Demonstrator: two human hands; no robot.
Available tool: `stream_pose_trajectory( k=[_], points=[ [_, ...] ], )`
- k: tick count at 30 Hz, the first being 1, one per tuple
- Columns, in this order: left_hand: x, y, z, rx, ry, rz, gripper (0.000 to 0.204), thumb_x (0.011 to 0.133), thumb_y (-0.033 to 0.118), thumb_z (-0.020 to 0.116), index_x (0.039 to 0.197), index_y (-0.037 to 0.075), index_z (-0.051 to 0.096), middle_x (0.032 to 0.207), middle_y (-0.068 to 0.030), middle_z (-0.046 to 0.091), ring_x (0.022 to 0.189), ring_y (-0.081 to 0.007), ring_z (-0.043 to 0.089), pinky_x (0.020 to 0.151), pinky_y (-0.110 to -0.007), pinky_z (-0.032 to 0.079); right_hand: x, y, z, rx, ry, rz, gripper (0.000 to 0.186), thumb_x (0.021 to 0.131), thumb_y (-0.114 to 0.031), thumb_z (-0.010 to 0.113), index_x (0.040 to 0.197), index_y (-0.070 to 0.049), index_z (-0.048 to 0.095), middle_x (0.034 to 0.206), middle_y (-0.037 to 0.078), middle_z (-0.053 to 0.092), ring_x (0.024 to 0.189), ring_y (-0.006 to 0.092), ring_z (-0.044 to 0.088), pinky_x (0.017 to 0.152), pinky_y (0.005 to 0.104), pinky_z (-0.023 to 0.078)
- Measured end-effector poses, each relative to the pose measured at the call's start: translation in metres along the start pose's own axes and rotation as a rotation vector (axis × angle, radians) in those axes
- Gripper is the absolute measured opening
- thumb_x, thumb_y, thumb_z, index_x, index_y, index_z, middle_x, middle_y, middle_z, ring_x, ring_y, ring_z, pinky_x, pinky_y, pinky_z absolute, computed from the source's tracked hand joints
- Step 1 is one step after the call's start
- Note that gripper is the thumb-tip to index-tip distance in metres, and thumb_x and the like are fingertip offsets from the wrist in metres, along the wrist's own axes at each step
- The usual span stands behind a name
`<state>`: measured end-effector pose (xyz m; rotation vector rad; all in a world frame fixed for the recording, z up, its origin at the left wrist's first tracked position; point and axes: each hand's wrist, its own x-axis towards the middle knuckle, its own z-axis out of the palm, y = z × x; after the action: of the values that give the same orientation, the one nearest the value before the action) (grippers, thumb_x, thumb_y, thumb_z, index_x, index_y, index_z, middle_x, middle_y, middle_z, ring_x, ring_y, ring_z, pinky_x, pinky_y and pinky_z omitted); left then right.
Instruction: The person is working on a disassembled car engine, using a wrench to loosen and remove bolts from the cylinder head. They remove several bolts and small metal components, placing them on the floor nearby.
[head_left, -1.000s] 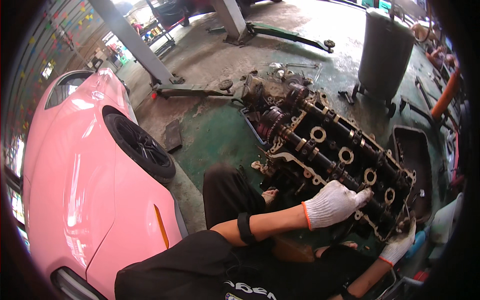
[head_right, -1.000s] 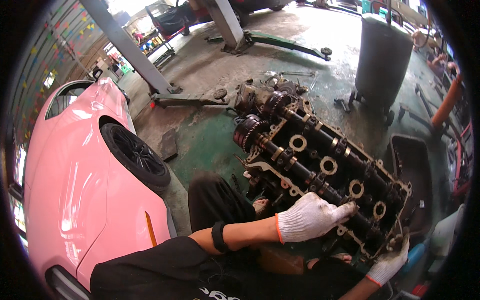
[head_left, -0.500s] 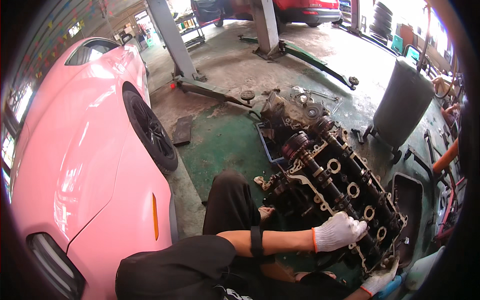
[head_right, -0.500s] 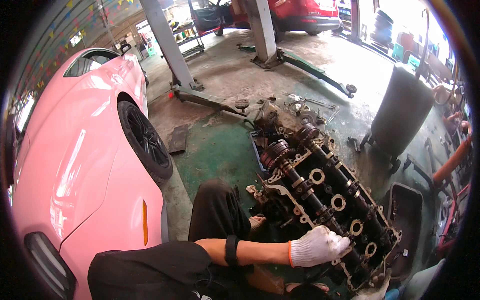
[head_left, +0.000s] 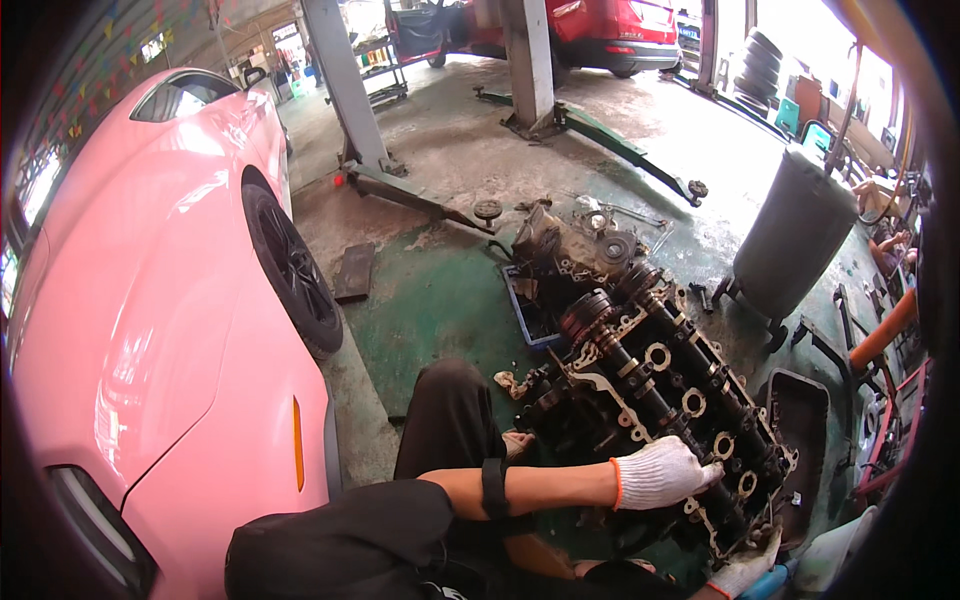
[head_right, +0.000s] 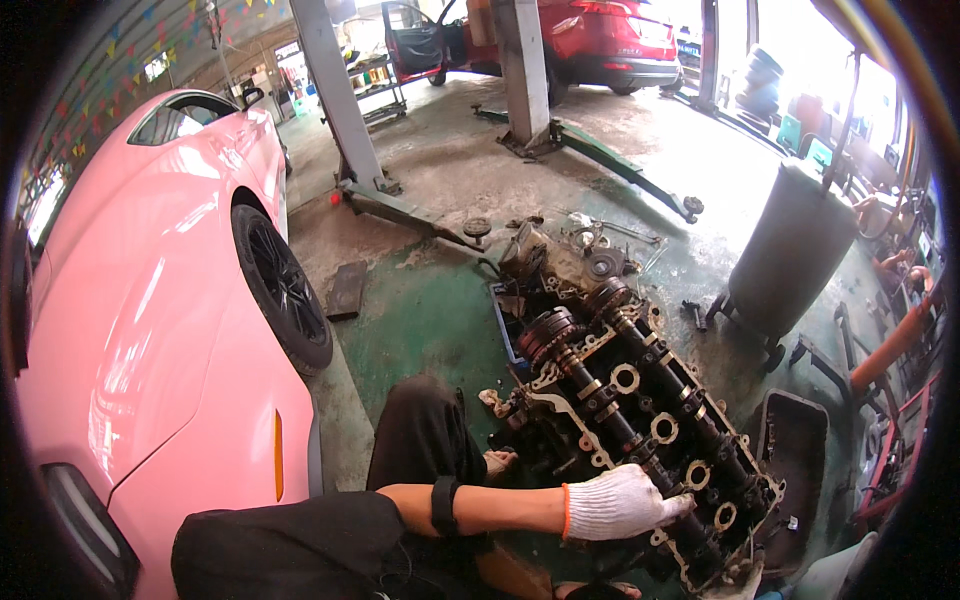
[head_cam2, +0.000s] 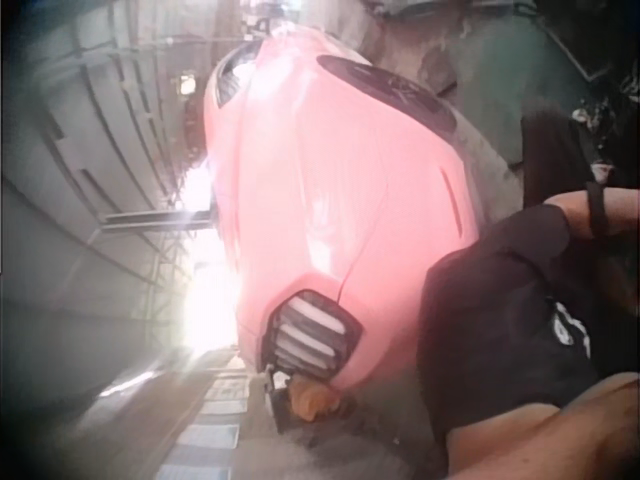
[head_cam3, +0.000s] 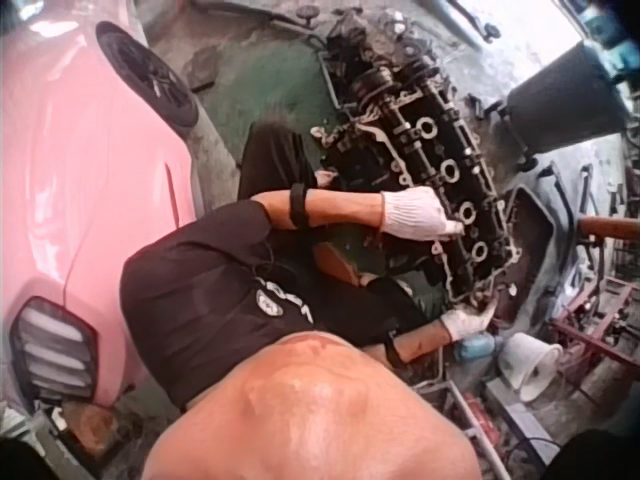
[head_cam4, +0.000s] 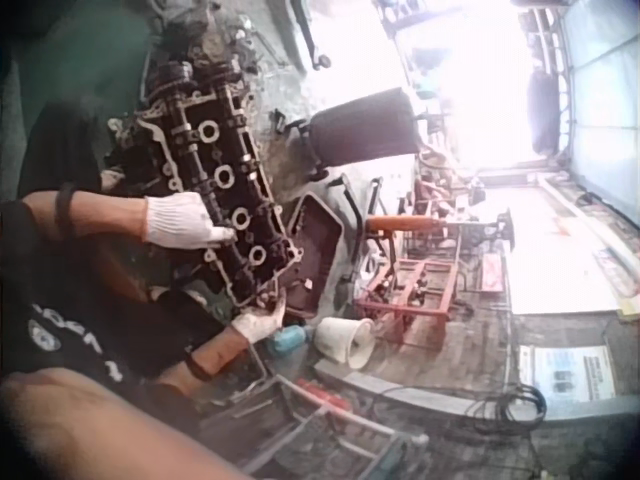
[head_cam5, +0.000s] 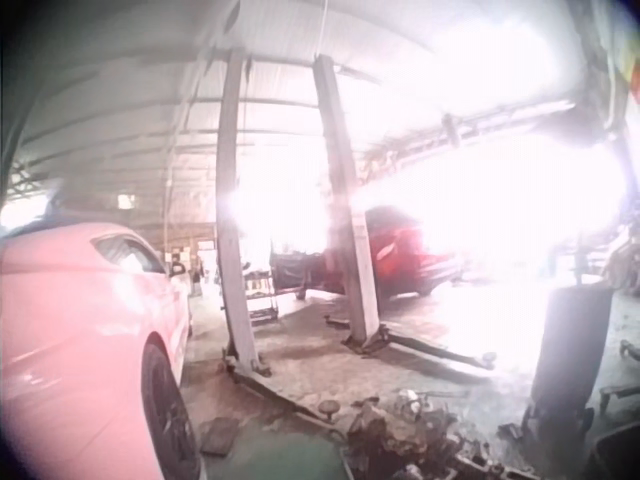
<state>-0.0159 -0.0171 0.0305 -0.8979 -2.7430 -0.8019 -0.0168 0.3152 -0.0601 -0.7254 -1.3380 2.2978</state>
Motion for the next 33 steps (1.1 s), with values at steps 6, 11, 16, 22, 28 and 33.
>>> stream_pose_trajectory(
  k=[6, 11, 16, 22, 28, 33],
  points=[
    [0.01, 0.001, -0.002, -0.069, 0.0, -0.065, 0.028, 0.095, 0.031, 0.066, 0.099, 0.003, 0.063, 0.067, -0.016, 0.066, 0.067, -0.0375, 0.069, 0.061, -0.048, 0.053, -0.018, -0.011, 0.011, 0.054, -0.029, 0.045, 0.02, 0.096, -0.016, 0.069, 0.107, -0.002, 0.076, 0.086, 0.006, 0.068, 0.074, 0.019, 0.061, 0.069, 0.0333, 0.051],
    [0.003, 0.007, 0.002, -0.059, 0.094, -0.1, 0.03, 0.095, 0.034, 0.065, 0.1, 0.005, 0.063, 0.064, -0.0145, 0.065, 0.064, -0.0372, 0.068, 0.059, -0.048, 0.052, 0.013, 0.005, -0.003, 0.052, 0.073, 0.035, 0.024, 0.101, -0.025, 0.065, 0.117, -0.01, 0.074, 0.091, -0.003, 0.072, 0.072, 0.0067, 0.062, 0.058, 0.02, 0.048],
    [0.003, 0.003, 0.004, -0.002, 0.126, -0.016, 0.023, 0.095, 0.029, 0.063, 0.09, 0.006, 0.064, 0.061, -0.0133, 0.063, 0.06, -0.0348, 0.068, 0.056, -0.048, 0.051, 0.023, 0.012, -0.018, 0.03, -0.028, -0.011, 0.017, 0.102, -0.025, 0.063, 0.105, -0.011, 0.073, 0.088, -0.002, 0.069, 0.07, 0.0086, 0.061, 0.059, 0.0211, 0.047],
    [0.007, 0.007, 0.01, -0.028, 0.105, -0.118, 0.032, 0.096, 0.04, 0.065, 0.1, 0.008, 0.066, 0.065, -0.0114, 0.066, 0.062, -0.0313, 0.069, 0.056, -0.042, 0.052, 0.019, 0.012, -0.021, 0.049, 0.013, -0.008, 0.02, 0.101, -0.027, 0.066, 0.11, -0.01, 0.073, 0.086, -0.001, 0.069, 0.068, 0.0099, 0.06, 0.06, 0.0243, 0.047],
    [0.001, 0.006, 0.013, -0.062, 0.172, -0.093, 0.034, 0.099, 0.04, 0.063, 0.113, 0.009, 0.069, 0.065, -0.0105, 0.066, 0.06, -0.0296, 0.068, 0.054, -0.04, 0.051, 0.018, 0.009, -0.019, 0.053, -0.083, -0.011, 0.023, 0.102, -0.026, 0.064, 0.116, -0.009, 0.072, 0.087, -0.002, 0.068, 0.068, 0.009, 0.059, 0.059, 0.0237, 0.046],
    [-0.001, 0.01, 0.01, -0.09, 0.175, -0.069, 0.025, 0.097, 0.031, 0.064, 0.102, 0.006, 0.065, 0.066, -0.0122, 0.066, 0.063, -0.0332, 0.069, 0.058, -0.045, 0.052, 0.009, 0.007, -0.006, 0.053, 0.048, -0.015, 0.024, 0.103, -0.024, 0.063, 0.117, -0.008, 0.072, 0.087, -0.003, 0.068, 0.07, 0.008, 0.058, 0.059, 0.0237, 0.046]
  ],
)
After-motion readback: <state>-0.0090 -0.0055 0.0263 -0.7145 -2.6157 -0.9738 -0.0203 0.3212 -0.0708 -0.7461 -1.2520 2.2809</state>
